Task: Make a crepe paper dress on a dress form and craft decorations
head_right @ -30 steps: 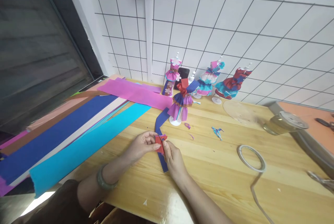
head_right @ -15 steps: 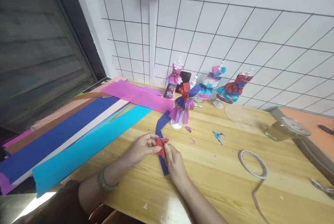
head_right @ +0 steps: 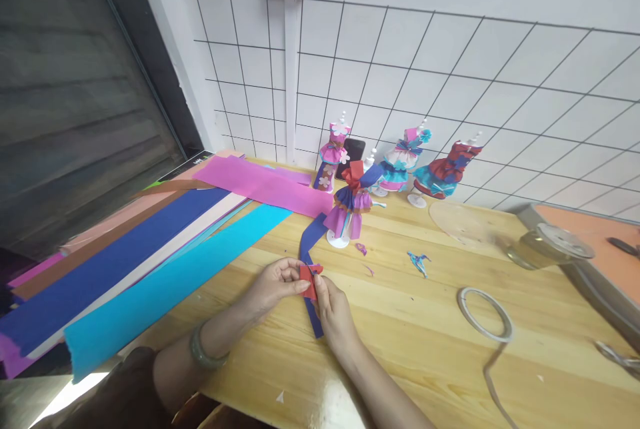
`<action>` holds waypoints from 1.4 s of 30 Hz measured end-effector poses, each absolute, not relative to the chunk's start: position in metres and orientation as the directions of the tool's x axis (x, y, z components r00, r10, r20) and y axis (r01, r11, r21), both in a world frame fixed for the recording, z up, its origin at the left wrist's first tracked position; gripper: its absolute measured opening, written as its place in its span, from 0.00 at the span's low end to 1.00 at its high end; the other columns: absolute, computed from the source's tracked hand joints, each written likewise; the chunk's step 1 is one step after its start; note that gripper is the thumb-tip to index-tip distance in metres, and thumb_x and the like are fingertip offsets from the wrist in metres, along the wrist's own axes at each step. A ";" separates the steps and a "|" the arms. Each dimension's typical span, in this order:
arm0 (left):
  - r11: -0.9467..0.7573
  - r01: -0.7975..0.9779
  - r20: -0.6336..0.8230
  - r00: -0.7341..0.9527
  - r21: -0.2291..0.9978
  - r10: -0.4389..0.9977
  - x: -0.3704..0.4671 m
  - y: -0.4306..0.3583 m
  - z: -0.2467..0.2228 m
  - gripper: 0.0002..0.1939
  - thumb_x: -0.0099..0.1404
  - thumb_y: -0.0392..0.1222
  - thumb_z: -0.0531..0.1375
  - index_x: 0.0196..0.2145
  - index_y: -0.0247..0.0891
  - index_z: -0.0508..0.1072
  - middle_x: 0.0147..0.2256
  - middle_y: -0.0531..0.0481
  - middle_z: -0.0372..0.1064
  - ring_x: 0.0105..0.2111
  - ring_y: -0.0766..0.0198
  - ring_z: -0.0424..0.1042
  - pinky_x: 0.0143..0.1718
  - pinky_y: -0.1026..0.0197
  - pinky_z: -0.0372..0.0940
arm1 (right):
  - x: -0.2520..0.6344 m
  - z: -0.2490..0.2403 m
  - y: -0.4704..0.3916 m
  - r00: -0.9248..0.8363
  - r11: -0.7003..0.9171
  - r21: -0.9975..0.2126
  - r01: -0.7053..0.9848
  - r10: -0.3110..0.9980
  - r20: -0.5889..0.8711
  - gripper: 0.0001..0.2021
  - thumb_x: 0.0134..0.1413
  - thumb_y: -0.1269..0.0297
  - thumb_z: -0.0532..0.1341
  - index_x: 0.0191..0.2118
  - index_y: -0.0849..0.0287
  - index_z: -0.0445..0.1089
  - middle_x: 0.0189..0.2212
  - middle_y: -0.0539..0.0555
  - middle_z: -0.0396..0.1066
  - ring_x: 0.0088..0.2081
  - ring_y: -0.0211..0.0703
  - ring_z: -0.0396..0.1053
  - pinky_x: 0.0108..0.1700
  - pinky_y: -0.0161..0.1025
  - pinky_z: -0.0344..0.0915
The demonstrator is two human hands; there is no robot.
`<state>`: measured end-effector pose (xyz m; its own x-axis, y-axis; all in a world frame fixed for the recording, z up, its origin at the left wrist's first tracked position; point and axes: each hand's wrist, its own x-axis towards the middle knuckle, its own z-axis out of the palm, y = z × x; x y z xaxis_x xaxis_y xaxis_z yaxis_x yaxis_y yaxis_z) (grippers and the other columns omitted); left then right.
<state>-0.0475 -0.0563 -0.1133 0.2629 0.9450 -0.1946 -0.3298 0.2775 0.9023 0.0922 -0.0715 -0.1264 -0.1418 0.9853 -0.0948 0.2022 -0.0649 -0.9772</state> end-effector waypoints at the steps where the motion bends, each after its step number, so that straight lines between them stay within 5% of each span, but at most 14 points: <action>1: 0.279 -0.336 -0.194 0.265 0.900 0.944 -0.047 -0.056 -0.114 0.21 0.45 0.40 0.67 0.37 0.32 0.67 0.26 0.51 0.69 0.27 0.68 0.68 0.35 0.62 0.62 | 0.092 -0.126 -0.071 -0.141 -0.053 -0.976 0.210 0.986 -0.084 0.22 0.54 0.45 0.46 0.29 0.61 0.63 0.20 0.48 0.56 0.21 0.35 0.52 0.22 0.32 0.51; 13: 0.302 -0.314 -0.227 0.256 0.900 0.940 -0.047 -0.057 -0.113 0.21 0.43 0.40 0.68 0.35 0.32 0.68 0.23 0.53 0.68 0.26 0.68 0.68 0.34 0.63 0.61 | 0.091 -0.118 -0.070 -0.156 0.109 -0.953 0.284 0.986 0.066 0.20 0.57 0.50 0.46 0.28 0.61 0.64 0.22 0.51 0.63 0.26 0.40 0.60 0.27 0.34 0.55; 42: 0.303 -0.365 -0.199 0.295 0.880 0.935 -0.046 -0.058 -0.114 0.18 0.45 0.38 0.67 0.34 0.32 0.68 0.25 0.52 0.70 0.26 0.70 0.68 0.33 0.65 0.62 | 0.092 -0.120 -0.071 -0.186 0.093 -0.966 0.240 0.981 0.049 0.21 0.59 0.51 0.44 0.30 0.61 0.65 0.26 0.53 0.65 0.29 0.41 0.61 0.32 0.35 0.58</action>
<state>-0.0465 -0.0576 -0.1144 0.2954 0.9345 -0.1985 -0.3655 0.3025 0.8803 0.0916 -0.0713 -0.1201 -0.1856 0.9814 0.0489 0.2399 0.0935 -0.9663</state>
